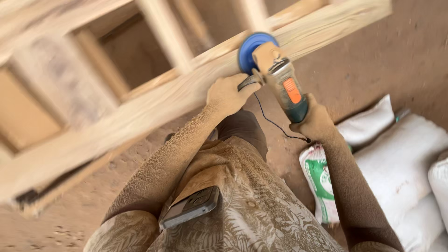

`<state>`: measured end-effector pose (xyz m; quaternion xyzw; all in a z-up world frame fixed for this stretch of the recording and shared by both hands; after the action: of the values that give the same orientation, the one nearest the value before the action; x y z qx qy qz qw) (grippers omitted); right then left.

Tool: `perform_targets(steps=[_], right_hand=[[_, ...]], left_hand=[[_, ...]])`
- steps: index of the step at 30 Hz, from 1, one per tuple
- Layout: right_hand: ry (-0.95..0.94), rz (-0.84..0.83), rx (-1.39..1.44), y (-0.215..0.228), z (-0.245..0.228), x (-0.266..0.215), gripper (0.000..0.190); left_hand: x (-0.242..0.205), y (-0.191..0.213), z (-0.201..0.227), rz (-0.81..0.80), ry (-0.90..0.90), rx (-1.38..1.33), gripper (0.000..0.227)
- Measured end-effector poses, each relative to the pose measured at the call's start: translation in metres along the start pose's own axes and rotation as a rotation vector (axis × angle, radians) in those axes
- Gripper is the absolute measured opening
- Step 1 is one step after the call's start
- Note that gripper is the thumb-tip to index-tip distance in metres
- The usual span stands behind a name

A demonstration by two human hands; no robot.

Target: The person uses an angle grinder with a sanding disc to smooth the surface of a wooden frame. The operator moves the tool along the top and side rails of the frame, generating wood dust as the surface is abraded.

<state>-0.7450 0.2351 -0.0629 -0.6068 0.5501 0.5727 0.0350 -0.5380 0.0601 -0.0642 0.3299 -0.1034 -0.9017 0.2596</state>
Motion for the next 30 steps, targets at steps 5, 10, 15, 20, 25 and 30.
perform_targets(steps=[5, 10, 15, 20, 25, 30], right_hand=[[0.104, -0.054, -0.127, -0.091, -0.112, -0.038, 0.087], [0.212, -0.131, -0.265, -0.177, -0.238, -0.048, 0.097], [0.345, -0.255, -0.446, -0.268, -0.351, -0.068, 0.095], [0.407, -0.377, -0.588, -0.349, -0.447, -0.086, 0.093], [0.455, -0.440, -0.678, -0.413, -0.512, -0.108, 0.094], [0.481, -0.496, -0.721, -0.474, -0.574, -0.124, 0.095]], left_hand=[[-0.125, 0.047, -0.112, 0.185, 0.027, -0.072, 0.044], [-0.242, 0.113, -0.208, 0.438, 0.067, -0.069, 0.051], [-0.359, 0.157, -0.314, 0.586, 0.213, -0.261, 0.053], [-0.445, 0.185, -0.405, 0.637, 0.346, -0.405, 0.050], [-0.518, 0.218, -0.456, 0.781, 0.239, -0.369, 0.044], [-0.580, 0.232, -0.519, 0.777, 0.343, -0.638, 0.044]])
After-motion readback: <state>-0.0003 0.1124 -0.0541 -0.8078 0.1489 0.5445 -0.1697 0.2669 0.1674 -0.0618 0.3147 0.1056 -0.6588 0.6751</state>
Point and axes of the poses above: each hand's wrist, its own x-axis towards the middle knuckle, its own y-axis out of the back of the hand, z = x × y, the point moved 10 cm from there along x, towards the middle knuckle, and after that the axes turned 8 degrees about -z, right-handed, at the moved point
